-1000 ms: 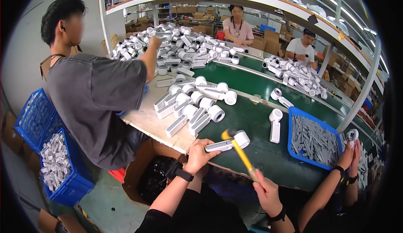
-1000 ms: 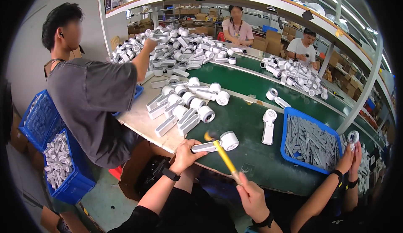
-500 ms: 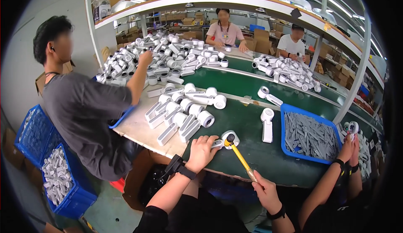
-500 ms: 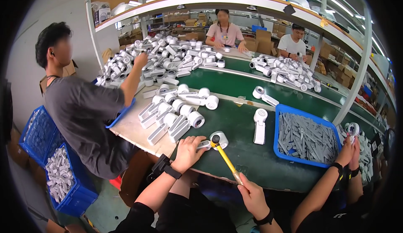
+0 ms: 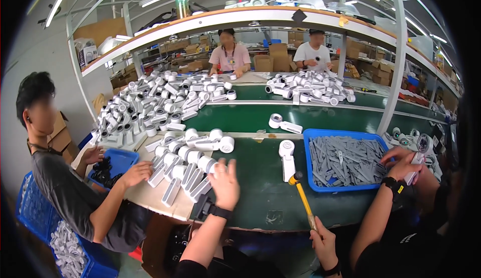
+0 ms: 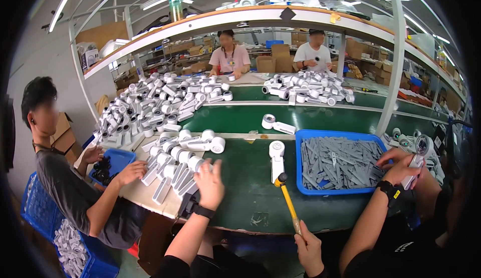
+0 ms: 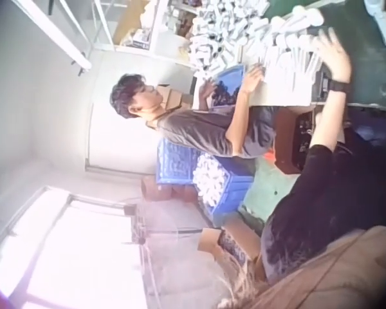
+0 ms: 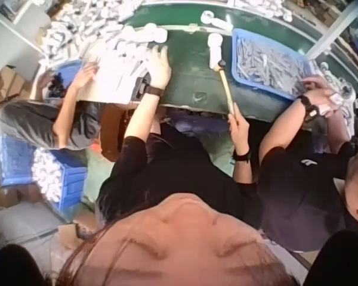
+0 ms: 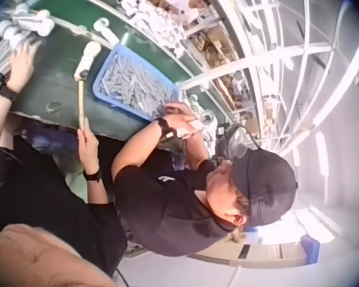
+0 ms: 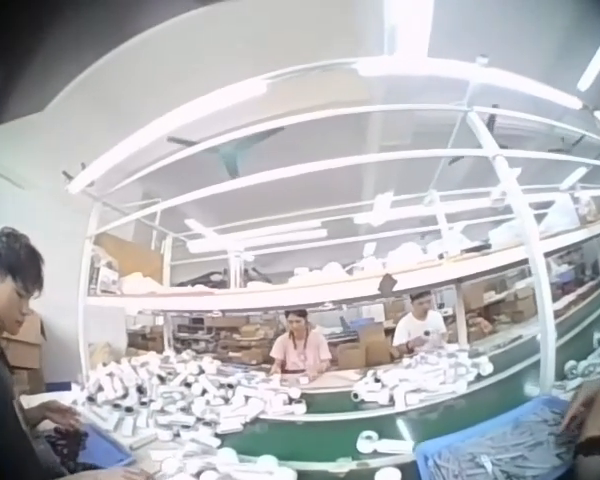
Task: The person assembles handheld fans by placing a component into the fan body and striking it with a mallet before setting it aside.
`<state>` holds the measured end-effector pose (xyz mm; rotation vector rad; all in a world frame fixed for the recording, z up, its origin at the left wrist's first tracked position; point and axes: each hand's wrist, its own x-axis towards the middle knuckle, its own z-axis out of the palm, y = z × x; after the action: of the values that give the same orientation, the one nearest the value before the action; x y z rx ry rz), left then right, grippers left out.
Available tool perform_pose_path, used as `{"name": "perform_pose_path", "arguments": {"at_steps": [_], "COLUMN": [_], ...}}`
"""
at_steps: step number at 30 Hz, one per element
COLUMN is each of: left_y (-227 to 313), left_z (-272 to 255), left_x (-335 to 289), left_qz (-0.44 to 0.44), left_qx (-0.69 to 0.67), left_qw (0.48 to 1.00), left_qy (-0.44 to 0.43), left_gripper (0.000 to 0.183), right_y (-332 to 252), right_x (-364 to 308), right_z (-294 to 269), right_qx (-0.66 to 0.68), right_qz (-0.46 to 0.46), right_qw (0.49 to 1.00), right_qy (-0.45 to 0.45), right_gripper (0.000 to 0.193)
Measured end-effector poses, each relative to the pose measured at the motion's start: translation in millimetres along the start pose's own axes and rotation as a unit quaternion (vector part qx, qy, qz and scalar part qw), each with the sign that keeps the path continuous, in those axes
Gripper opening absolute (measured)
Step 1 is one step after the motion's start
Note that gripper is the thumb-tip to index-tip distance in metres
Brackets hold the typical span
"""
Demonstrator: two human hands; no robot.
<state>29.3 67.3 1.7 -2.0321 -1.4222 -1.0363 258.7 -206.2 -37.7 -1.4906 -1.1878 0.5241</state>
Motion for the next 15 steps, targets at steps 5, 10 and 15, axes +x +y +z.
{"name": "perform_pose_path", "arguments": {"at_steps": [5,10,15], "left_y": [114.8,150.7,118.4], "left_z": [34.1,70.5,54.6], "left_x": [7.9,-2.4,-8.6], "left_qz": [0.038,0.099,0.071], "left_qx": [-0.341,-0.271,-0.319], "left_qw": [0.926,0.938,0.916], "left_qy": [-0.155,-0.195,-0.232], "left_gripper": [0.059,0.044,0.028], "right_y": [-5.4,-14.4,-15.1], "right_x": [-24.1,-35.4,-33.6], "right_z": [3.4,-5.9,-13.9], "right_qx": [0.075,0.12,0.149], "right_qz": [-0.026,0.004,0.039], "right_qw": [0.996,0.991,0.987], "right_qy": [0.033,0.061,0.042], "right_gripper": [0.046,0.046,0.047]}}
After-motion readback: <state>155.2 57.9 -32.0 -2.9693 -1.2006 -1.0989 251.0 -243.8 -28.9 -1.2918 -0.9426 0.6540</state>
